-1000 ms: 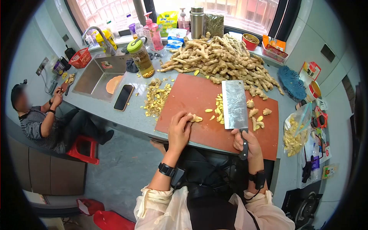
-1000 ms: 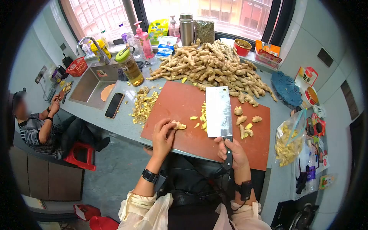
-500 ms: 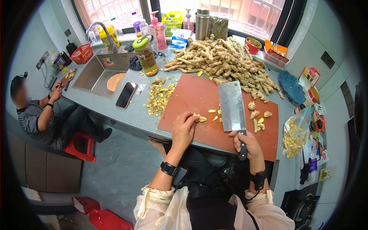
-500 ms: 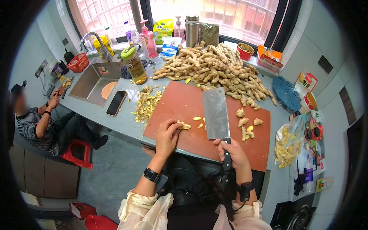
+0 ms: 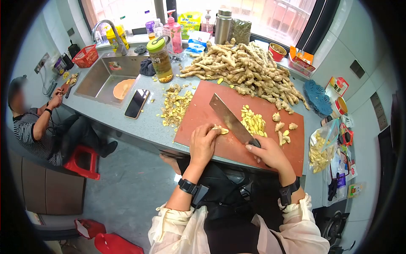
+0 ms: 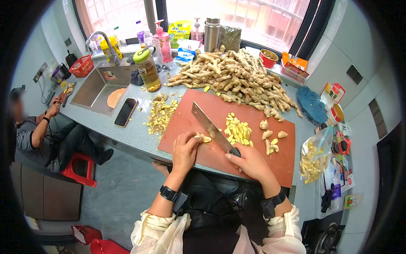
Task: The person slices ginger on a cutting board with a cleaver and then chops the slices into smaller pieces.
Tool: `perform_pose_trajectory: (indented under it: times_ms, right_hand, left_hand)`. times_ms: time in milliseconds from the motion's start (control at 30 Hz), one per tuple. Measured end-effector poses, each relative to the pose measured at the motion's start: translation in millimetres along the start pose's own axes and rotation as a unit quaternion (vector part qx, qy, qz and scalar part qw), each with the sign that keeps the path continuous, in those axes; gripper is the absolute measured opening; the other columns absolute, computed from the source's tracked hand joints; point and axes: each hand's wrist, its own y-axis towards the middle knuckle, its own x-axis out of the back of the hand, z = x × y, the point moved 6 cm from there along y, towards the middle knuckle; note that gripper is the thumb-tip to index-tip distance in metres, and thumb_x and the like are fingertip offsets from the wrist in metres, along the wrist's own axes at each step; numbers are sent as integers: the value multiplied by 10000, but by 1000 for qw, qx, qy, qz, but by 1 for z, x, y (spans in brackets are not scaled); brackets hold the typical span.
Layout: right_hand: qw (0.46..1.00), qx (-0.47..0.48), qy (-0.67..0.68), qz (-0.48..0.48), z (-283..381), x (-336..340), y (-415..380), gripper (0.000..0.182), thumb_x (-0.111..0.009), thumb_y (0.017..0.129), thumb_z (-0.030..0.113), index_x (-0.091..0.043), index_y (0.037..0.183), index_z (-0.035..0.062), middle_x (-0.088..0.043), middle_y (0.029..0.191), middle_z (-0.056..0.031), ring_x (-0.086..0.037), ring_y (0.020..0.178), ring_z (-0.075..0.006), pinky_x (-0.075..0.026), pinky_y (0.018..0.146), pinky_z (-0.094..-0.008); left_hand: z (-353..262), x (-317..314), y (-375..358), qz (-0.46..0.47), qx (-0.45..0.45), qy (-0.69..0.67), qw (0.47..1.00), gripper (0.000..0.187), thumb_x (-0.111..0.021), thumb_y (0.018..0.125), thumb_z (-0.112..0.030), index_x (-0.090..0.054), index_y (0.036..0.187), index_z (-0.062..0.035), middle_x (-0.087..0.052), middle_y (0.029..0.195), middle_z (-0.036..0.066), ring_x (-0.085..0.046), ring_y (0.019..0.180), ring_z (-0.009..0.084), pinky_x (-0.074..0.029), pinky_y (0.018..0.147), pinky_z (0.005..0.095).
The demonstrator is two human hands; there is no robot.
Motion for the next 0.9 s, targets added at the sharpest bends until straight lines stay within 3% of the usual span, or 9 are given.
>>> perform_pose_trajectory:
  times_ms: [233, 300, 333, 400, 433, 500, 733, 833, 900]
  right_hand:
    - [996, -4, -74, 39, 14, -2, 11, 297, -669, 985, 307, -641, 967, 12, -633, 676, -67, -627, 569, -163, -492, 557, -340]
    - [991, -44, -115, 51, 23, -3, 10, 312, -660, 983, 321, -634, 968, 11, -658, 733, -129, -667, 648, -257, -523, 634, -389]
    - [991, -45, -116, 51, 20, -4, 12, 312, -660, 983, 321, -634, 968, 11, -658, 733, -129, -667, 648, -257, -523, 634, -389]
    - [969, 55, -240, 19, 20, -3, 19, 342, -654, 978, 351, -637, 985, 10, -678, 828, -210, -684, 807, -380, -532, 742, -450]
    - [969, 54, -241, 20, 19, -5, 22, 342, -654, 978, 351, -637, 985, 10, -678, 828, -210, -684, 807, -380, -532, 742, -450]
    - [963, 43, -265, 19, 20, -11, 27, 379, -655, 970, 385, -639, 993, 7, -682, 907, -260, -654, 938, -455, -516, 822, -498]
    - [958, 42, -282, 19, 22, -23, 49, 412, -659, 971, 406, -624, 1002, -3, -693, 954, -258, -674, 912, -437, -519, 813, -506]
    - [960, 34, -277, 36, 21, -22, 46, 433, -659, 972, 417, -607, 1084, 2, -697, 976, -254, -682, 923, -436, -524, 816, -510]
    - [954, 22, -298, -25, 25, -15, 38, 410, -671, 977, 327, -582, 1291, 78, -702, 1012, -226, -683, 968, -424, -524, 823, -486]
  left_hand:
    - [0, 1, 0, -7, -3, 0, 1000, 157, -731, 856, -83, -754, 1000, -139, -675, 1123, 36, -622, 1082, 276, -482, 909, 417]
    - [1, 0, 0, -9, -3, -1, 1000, 155, -731, 854, -82, -755, 997, -137, -678, 1114, 37, -624, 1073, 276, -483, 908, 417]
    - [1, 0, -1, -7, -2, -1, 1000, 157, -731, 854, -84, -756, 1000, -134, -681, 1104, 37, -626, 1064, 277, -483, 906, 417]
    - [0, 1, -1, -5, -1, -2, 1000, 158, -731, 855, -85, -757, 1003, -132, -683, 1094, 37, -627, 1054, 277, -483, 904, 417]
    - [0, 1, 0, -2, 0, -2, 1000, 159, -729, 857, -86, -756, 1008, -131, -682, 1088, 36, -625, 1048, 277, -481, 904, 418]
    - [0, 1, 1, 1, 0, -3, 1000, 161, -726, 860, -87, -756, 1012, -130, -680, 1082, 36, -624, 1041, 278, -480, 904, 419]
    - [-4, 4, 2, -5, -5, 1, 1000, 204, -717, 823, -62, -748, 1017, -119, -661, 1058, 43, -612, 1032, 279, -473, 928, 419]
    - [-4, 4, 1, -12, -9, -1, 1000, 203, -713, 824, -60, -747, 1015, -119, -663, 1057, 42, -612, 1036, 280, -471, 932, 423]
    - [-4, 5, 1, -14, -11, 2, 1000, 202, -712, 824, -59, -747, 1014, -119, -664, 1054, 41, -612, 1036, 280, -471, 932, 425]
